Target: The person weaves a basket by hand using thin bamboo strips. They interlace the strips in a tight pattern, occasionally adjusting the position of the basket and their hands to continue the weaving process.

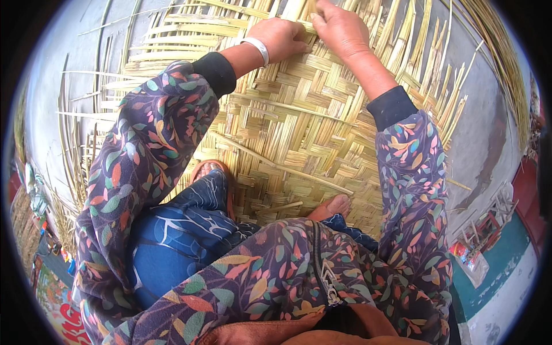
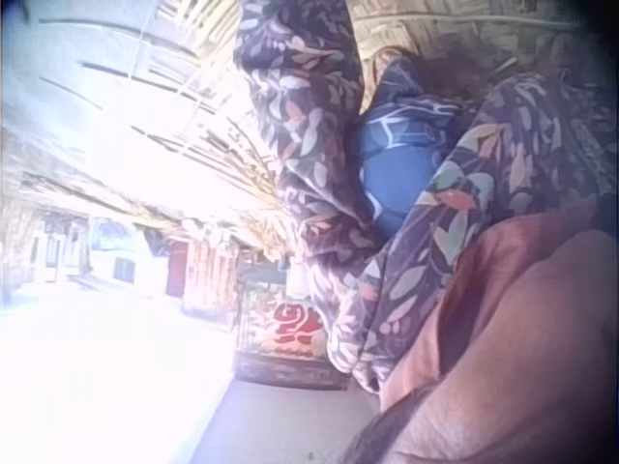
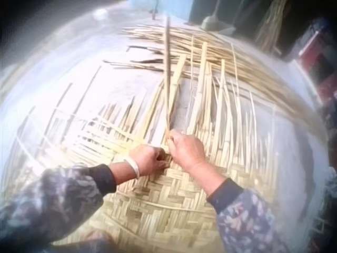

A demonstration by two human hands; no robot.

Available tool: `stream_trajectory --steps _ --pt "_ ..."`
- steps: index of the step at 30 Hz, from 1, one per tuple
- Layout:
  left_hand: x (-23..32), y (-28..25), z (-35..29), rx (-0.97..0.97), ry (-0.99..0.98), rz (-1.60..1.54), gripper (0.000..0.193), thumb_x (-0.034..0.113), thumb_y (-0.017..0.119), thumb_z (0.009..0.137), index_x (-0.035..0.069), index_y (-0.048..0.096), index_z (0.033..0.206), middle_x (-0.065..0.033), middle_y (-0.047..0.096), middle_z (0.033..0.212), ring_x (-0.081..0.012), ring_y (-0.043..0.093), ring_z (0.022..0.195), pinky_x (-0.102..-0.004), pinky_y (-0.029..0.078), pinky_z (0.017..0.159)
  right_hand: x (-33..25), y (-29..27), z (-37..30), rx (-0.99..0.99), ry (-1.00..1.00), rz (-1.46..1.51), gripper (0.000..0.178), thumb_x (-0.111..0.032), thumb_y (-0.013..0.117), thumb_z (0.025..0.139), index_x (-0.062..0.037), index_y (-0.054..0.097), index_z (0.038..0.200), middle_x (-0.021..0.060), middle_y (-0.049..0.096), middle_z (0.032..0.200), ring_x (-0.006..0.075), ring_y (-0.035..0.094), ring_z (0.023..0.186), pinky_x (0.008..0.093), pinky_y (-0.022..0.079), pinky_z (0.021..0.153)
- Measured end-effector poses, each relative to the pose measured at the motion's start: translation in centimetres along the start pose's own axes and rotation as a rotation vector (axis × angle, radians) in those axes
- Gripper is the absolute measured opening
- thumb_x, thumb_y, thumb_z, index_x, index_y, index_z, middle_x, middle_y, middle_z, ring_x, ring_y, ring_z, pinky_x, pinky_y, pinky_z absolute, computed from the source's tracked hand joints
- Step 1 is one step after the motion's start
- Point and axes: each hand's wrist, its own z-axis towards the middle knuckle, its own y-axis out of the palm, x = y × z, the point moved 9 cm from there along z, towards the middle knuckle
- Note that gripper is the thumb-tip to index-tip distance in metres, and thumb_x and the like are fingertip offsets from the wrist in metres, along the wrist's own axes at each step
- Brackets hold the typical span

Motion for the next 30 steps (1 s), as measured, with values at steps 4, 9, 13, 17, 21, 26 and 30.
stream_trajectory --steps 4,9,13,17,21,26,30 --pt "-0.5 0.2 0.3 -0.009 0.065 -0.029 0.033 0.041 0.067 0.080 0.010 0.065 0.090 -0.0081 0.067 0.083 -0.0278 0.063 0.079 -0.0379 0.049 0.076 -1.2 0.1 0.1 -0.001 -0.069 -0.047 0.016 -0.026 0.055 0.084 -0.0135 0.061 0.093 0.0165 0.064 0.072 0.0366 0.063 0.068 0.0467 0.049 0.060" --pt "-0.6 0.5 0.4 -0.203 -0.026 -0.052 0.029 0.034 0.067 0.078 0.010 0.063 0.094 -0.0101 0.066 0.088 -0.0277 0.063 0.083 -0.0383 0.048 0.077 1.6 0.5 0.5 -0.019 0.109 0.027 0.020 -0.030 0.055 0.085 -0.0115 0.061 0.088 0.0172 0.064 0.074 0.0372 0.062 0.071 0.0476 0.048 0.064" --pt "0.0 -0.1 -0.4 -0.138 -0.062 -0.020 0.028 0.033 0.068 0.076 0.011 0.062 0.093 -0.0091 0.066 0.087 -0.0273 0.063 0.082 -0.0377 0.048 0.074 1.4 0.5 0.5 -0.015 0.094 0.119 0.020 -0.030 0.056 0.084 -0.0114 0.061 0.089 0.0172 0.063 0.074 0.0373 0.061 0.073 0.0472 0.048 0.065" --pt "-0.1 0.1 -0.7 -0.113 -0.104 -0.008 0.029 0.035 0.067 0.076 0.011 0.062 0.092 -0.0084 0.066 0.085 -0.0269 0.063 0.081 -0.0374 0.049 0.073 0.2 -0.5 -0.7 -0.014 0.081 0.070 0.017 -0.026 0.057 0.084 -0.0110 0.060 0.090 0.0168 0.063 0.075 0.0367 0.062 0.074 0.0463 0.048 0.065" --pt "0.4 -0.2 -1.0 -0.118 -0.127 -0.009 0.031 0.038 0.067 0.076 0.012 0.062 0.091 -0.0087 0.066 0.083 -0.0266 0.063 0.080 -0.0375 0.049 0.073 -0.6 -0.9 -0.7 0.026 -0.007 0.027 0.014 -0.023 0.056 0.083 -0.0107 0.060 0.090 0.0169 0.063 0.076 0.0368 0.062 0.075 0.0461 0.049 0.065" --pt "-0.1 -0.2 -0.7 -0.137 -0.163 -0.022 0.035 0.040 0.068 0.075 0.015 0.066 0.098 -0.0088 0.068 0.093 -0.0264 0.064 0.091 -0.0371 0.049 0.079 1.0 0.2 1.0 -0.003 0.054 0.028 0.014 -0.020 0.058 0.078 -0.0093 0.059 0.087 0.0186 0.063 0.077 0.0382 0.061 0.076 0.0460 0.049 0.066" --pt "0.0 -0.3 -0.6 -0.177 -0.146 -0.049 0.037 0.044 0.068 0.077 0.012 0.065 0.096 -0.0086 0.068 0.088 -0.0254 0.064 0.085 -0.0364 0.049 0.077 2.6 1.0 1.5 -0.067 0.146 0.041 0.016 -0.018 0.058 0.074 -0.0096 0.060 0.088 0.0190 0.064 0.079 0.0386 0.062 0.077 0.0463 0.048 0.067"
